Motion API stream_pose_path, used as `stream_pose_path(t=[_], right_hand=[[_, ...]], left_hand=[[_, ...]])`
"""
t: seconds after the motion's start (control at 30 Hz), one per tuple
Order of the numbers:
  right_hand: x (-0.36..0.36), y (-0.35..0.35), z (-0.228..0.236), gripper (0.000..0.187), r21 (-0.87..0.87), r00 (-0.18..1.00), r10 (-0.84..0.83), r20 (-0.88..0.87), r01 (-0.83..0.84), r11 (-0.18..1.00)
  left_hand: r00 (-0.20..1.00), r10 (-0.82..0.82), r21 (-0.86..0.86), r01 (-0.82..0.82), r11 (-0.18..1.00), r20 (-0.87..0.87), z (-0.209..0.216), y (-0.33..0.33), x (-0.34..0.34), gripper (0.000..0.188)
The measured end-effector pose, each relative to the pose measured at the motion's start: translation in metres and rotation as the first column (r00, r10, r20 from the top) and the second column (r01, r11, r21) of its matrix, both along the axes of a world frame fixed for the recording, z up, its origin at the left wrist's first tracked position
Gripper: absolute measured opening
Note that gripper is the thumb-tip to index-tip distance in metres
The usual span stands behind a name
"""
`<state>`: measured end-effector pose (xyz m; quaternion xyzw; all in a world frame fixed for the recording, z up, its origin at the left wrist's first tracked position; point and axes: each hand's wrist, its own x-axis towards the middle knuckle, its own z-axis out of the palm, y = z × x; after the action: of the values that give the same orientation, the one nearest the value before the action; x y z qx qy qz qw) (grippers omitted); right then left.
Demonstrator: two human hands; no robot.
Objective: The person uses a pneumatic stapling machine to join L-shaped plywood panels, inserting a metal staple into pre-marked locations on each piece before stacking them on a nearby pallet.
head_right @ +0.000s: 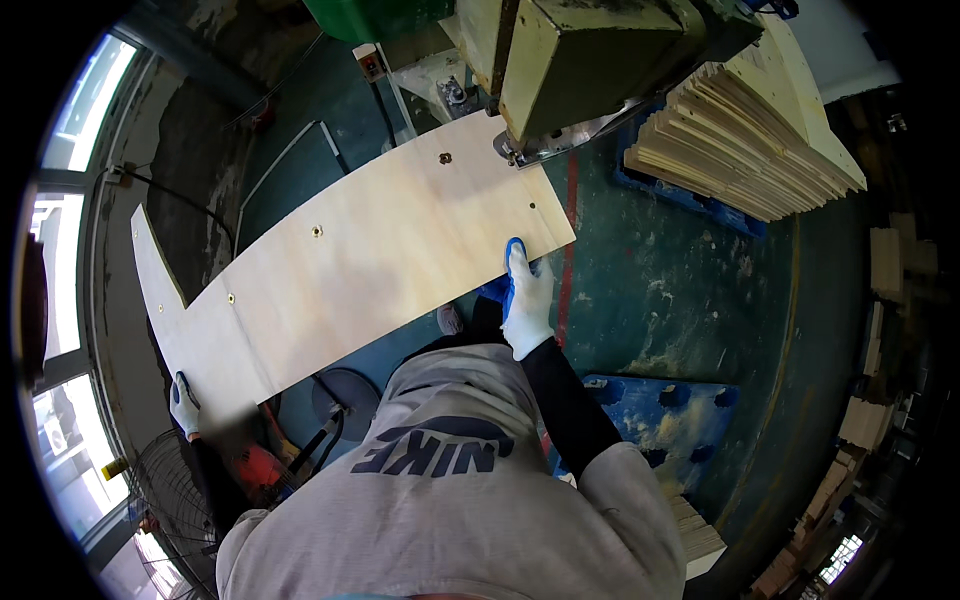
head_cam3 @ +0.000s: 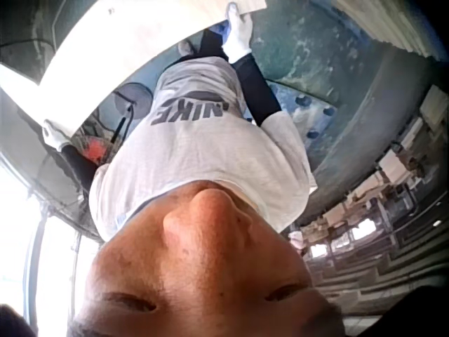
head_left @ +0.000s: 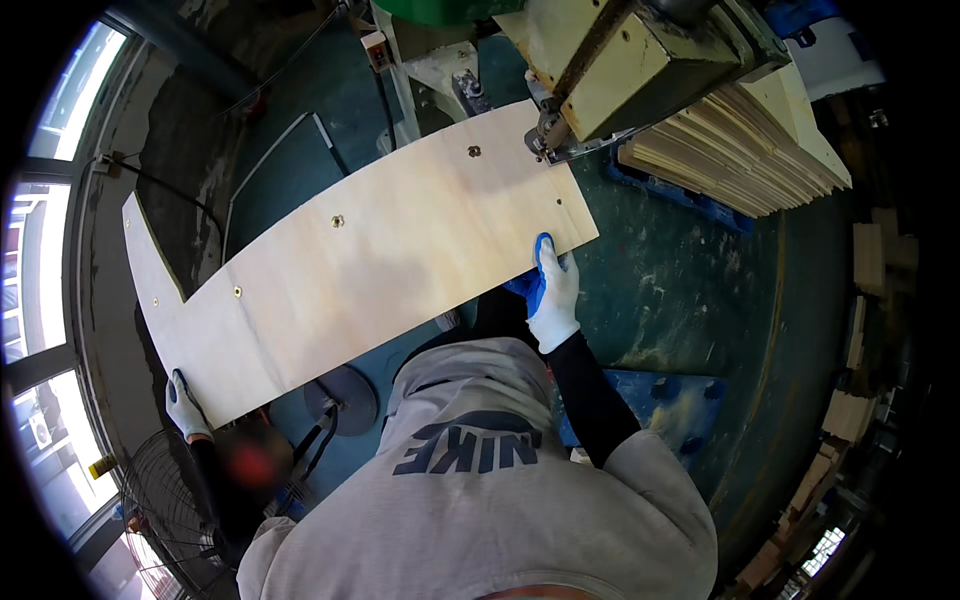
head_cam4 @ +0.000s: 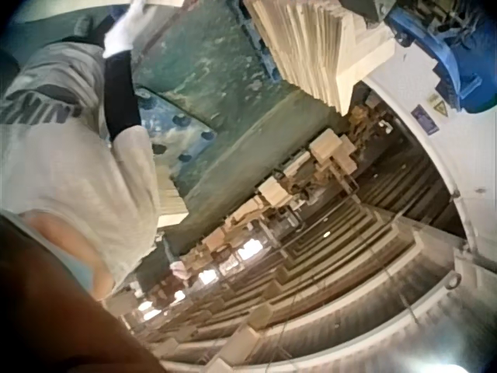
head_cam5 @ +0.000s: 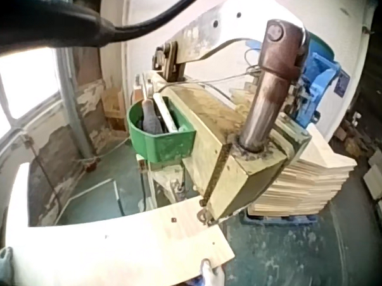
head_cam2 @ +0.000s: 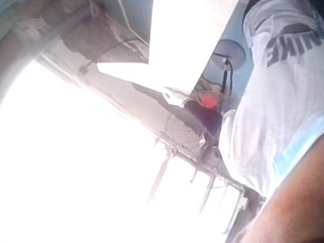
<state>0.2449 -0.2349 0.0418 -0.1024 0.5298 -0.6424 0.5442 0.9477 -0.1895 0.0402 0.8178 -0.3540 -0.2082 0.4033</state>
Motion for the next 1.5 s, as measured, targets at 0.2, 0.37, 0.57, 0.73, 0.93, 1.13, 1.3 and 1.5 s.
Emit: stream_pose_path(t=[0.2, 0.37, 0.57, 0.73, 0.93, 1.13, 1.3, 1.5], right_hand=[[0.001, 0.001, -0.006, 0.043, -0.118, 0.994, -0.039, -0.102, 0.027, 0.993], [0.002, -0.013, 0.007, 0.039, -0.121, 0.997, -0.027, -0.073, 0.018, 0.993], [0.002, -0.052, 0.009, 0.030, -0.084, 0.994, 0.002, -0.113, -0.011, 0.996], [-0.005, -0.062, -0.010, 0.024, 0.019, 0.988, 0.050, -0.144, -0.048, 0.999], [-0.001, -0.063, 0.004, 0.020, 0.078, 0.991, 0.070, -0.117, -0.061, 0.995], [-0.003, -0.057, -0.010, 0.022, 0.045, 0.979, 0.052, -0.198, -0.044, 0.998], [0.005, -0.062, -0.007, 0.019, 0.049, 0.984, 0.045, -0.175, -0.037, 0.998], [-0.004, -0.062, -0.010, 0.028, 0.046, 0.974, 0.082, -0.209, -0.074, 0.996]], left_hand=[[0.999, 0.014, -0.034, -0.015, 0.999, -0.031, 0.010, -0.007, -0.016, 0.042], [0.989, 0.080, -0.011, -0.082, 0.997, -0.124, 0.008, 0.009, -0.018, 0.040], [0.990, 0.088, -0.063, -0.095, 0.993, -0.114, 0.001, 0.007, -0.022, 0.041], [0.988, 0.080, -0.046, -0.087, 0.995, -0.135, 0.000, 0.001, -0.030, 0.042], [0.994, 0.080, -0.008, -0.081, 0.997, -0.079, -0.005, 0.010, -0.015, 0.042], [0.987, 0.060, -0.104, -0.076, 0.992, -0.152, -0.004, -0.002, -0.019, 0.039], [0.994, 0.039, -0.078, -0.047, 0.996, -0.101, -0.002, -0.011, -0.007, 0.040], [0.997, 0.023, -0.045, -0.026, 0.999, -0.078, 0.010, -0.012, -0.015, 0.038]])
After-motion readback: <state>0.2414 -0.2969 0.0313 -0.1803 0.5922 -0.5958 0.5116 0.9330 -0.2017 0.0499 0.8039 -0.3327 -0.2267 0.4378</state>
